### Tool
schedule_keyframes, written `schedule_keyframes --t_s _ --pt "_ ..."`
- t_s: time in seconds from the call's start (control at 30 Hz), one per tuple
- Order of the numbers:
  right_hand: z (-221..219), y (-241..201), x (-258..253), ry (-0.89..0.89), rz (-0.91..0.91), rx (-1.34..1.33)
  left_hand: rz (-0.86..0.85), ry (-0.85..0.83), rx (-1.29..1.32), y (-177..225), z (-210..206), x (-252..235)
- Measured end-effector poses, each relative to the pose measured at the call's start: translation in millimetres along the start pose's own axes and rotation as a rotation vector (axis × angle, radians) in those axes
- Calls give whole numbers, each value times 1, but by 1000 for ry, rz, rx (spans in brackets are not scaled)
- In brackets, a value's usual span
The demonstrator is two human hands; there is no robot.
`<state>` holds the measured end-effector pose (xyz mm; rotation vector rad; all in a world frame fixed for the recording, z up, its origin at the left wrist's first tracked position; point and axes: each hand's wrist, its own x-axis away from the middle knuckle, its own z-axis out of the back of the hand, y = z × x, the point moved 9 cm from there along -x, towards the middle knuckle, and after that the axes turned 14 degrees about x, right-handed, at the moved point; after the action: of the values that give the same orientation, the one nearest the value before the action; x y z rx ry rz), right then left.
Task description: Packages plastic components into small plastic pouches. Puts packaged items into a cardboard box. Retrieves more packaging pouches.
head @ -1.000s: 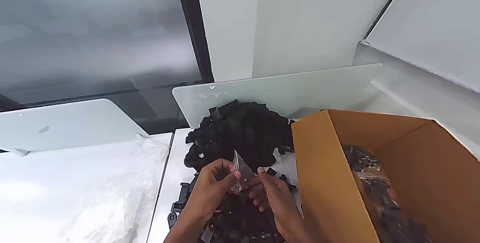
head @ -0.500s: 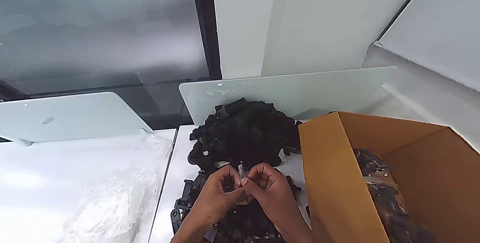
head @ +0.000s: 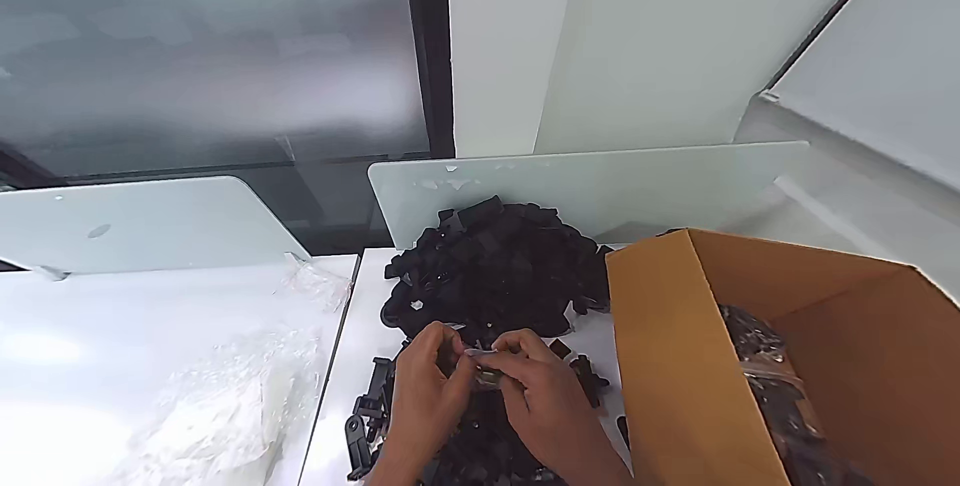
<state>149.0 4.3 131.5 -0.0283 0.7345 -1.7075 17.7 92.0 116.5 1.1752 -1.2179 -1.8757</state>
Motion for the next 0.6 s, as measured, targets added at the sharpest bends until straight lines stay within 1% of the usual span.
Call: schedule_keyframes --t_s 0.03,0.1,0.23,0.37,0.43,0.47,0.53,0.57,0.6 --pt "-4 -4 -1 -30 -4 55 -99 27 -90 10 -2 1" --pt "-12 -6 -3 -124 -40 81 -200 57 -196 25 -7 4" --pt "-23 -2 -10 -401 -118 60 -300 86 -281 42 -12 9" --pt "-34 -2 -9 -540 -92 34 -356 -9 -241 51 -22 15" --pt "-39 0 -7 -604 -94 -45 -359 -36 -219 51 -27 17" --pt "-41 2 -7 -586 -95 -115 -348 -50 -192 50 -27 18" --pt "-41 10 -5 -427 -73 -285 -273 -87 -81 43 -23 18" --pt "-41 16 -5 -336 -54 -362 -219 -85 -17 38 -16 17" --pt "-42 21 -5 -276 -68 -441 -165 -40 18 31 -3 16"
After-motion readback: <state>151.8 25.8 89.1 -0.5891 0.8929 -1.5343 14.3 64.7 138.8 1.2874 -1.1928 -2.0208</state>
